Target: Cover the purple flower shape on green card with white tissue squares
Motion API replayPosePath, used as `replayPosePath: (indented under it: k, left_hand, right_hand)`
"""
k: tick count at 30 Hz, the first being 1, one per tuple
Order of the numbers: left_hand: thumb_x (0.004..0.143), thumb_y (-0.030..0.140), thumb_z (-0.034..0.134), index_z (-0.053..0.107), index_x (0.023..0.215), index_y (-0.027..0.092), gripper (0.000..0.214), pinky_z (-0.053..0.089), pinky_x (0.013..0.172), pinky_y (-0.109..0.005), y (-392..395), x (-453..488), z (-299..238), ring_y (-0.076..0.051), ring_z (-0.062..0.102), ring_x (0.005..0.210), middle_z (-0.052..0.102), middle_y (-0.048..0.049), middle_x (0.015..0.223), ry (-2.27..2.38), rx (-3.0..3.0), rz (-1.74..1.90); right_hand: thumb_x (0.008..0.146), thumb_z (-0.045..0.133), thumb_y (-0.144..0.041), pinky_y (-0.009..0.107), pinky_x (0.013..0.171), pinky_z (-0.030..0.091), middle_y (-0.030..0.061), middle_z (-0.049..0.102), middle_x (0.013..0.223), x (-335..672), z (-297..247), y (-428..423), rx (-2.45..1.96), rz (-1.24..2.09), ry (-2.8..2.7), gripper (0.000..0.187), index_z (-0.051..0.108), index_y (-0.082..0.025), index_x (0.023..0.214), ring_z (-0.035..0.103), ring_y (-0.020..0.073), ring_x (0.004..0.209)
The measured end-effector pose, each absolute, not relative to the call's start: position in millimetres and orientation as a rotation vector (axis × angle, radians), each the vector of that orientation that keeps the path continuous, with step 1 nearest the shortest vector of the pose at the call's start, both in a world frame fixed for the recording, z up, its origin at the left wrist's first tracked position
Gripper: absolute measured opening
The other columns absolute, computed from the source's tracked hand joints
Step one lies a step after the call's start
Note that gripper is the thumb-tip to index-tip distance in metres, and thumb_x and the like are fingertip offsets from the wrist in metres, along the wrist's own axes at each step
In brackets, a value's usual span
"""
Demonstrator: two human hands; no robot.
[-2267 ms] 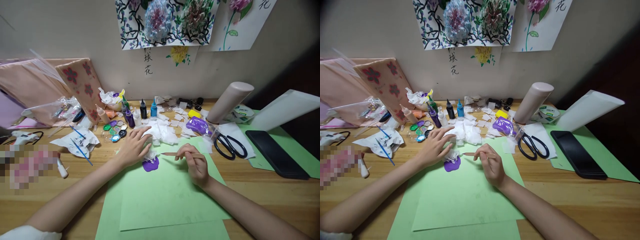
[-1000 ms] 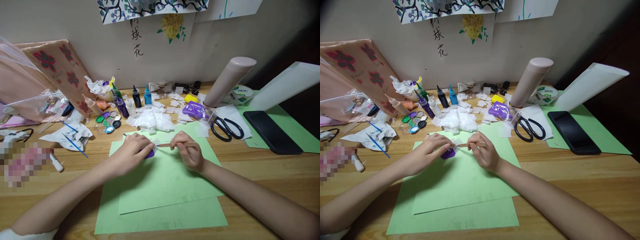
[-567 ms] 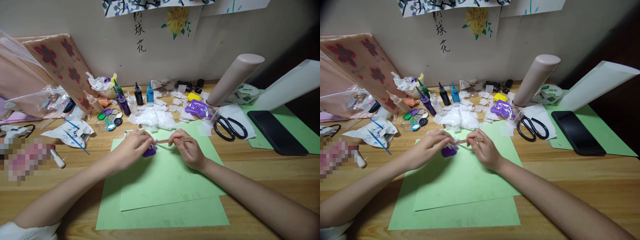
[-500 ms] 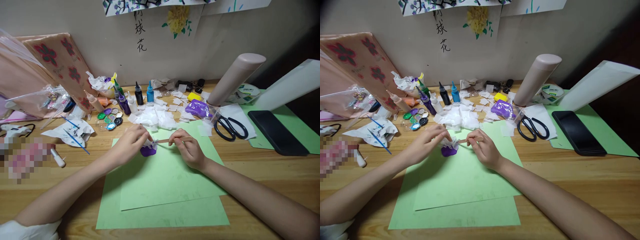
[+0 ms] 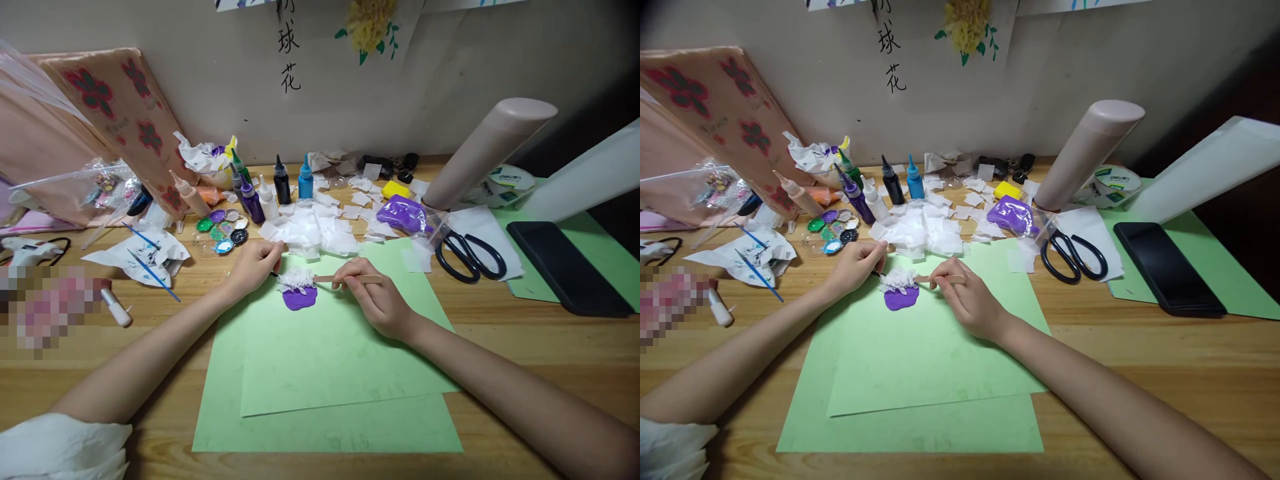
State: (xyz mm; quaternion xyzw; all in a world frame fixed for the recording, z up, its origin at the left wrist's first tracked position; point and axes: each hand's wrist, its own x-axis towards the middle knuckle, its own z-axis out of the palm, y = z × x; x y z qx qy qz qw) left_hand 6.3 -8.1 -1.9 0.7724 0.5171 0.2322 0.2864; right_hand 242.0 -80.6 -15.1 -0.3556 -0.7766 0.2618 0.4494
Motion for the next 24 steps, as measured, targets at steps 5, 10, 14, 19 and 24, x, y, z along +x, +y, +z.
replayPosePath:
  k: [5, 10, 14, 19, 24]
  left_hand:
    - [0.093, 0.041, 0.034, 0.048, 0.047, 0.017, 0.054, 0.035, 0.063, -0.025, -8.5, 6.5, -0.7, -0.012, 0.050, 0.053, 0.051, 0.0012, 0.048, 1.380, 2.058, 0.602]
    - [0.093, 0.041, 0.034, 0.048, 0.047, 0.016, 0.054, 0.036, 0.063, -0.025, -7.9, 6.2, -0.8, -0.012, 0.050, 0.054, 0.053, 0.0008, 0.049, 1.360, 2.064, 0.596]
    - [0.093, 0.042, 0.034, 0.048, 0.048, 0.017, 0.054, 0.036, 0.063, -0.025, -7.6, 5.7, -2.8, -0.013, 0.051, 0.055, 0.052, 0.0010, 0.050, 1.358, 2.062, 0.606]
    - [0.094, 0.041, 0.033, 0.049, 0.047, 0.017, 0.055, 0.037, 0.062, -0.025, -8.7, 5.7, -1.8, -0.012, 0.049, 0.053, 0.051, 0.0010, 0.050, 1.347, 2.042, 0.641]
    - [0.091, 0.032, 0.042, 0.057, 0.069, 0.017, 0.030, 0.039, 0.062, -0.025, -14.3, 6.6, 3.2, -0.013, 0.050, 0.066, 0.057, -0.0012, 0.072, 1.365, 2.127, 0.932]
  right_hand:
    - [0.098, 0.035, -0.020, 0.032, 0.072, 0.051, 0.0056, 0.061, 0.089, 243.5, -19.3, -81.5, -0.888, 0.680, -1.888, 0.025, 0.060, -0.020, 0.092, 0.061, 0.0169, 0.083]
    - [0.099, 0.036, -0.022, 0.033, 0.069, 0.050, 0.0052, 0.060, 0.085, 244.4, -20.2, -82.7, -0.877, 0.643, -1.808, 0.021, 0.057, -0.020, 0.096, 0.061, 0.0169, 0.078]
    - [0.098, 0.035, -0.021, 0.034, 0.074, 0.050, 0.0062, 0.061, 0.086, 242.9, -18.0, -80.7, -0.884, 0.633, -1.904, 0.026, 0.059, -0.021, 0.089, 0.061, 0.0180, 0.083]
    - [0.098, 0.035, -0.022, 0.035, 0.075, 0.051, 0.0061, 0.063, 0.087, 241.7, -16.1, -80.5, -0.895, 0.636, -1.901, 0.028, 0.061, -0.021, 0.087, 0.061, 0.0186, 0.084]
    - [0.098, 0.036, -0.025, 0.033, 0.069, 0.052, 0.0037, 0.060, 0.084, 242.5, -17.8, -83.3, -0.891, 0.625, -1.613, 0.023, 0.058, -0.020, 0.093, 0.063, 0.0157, 0.073]
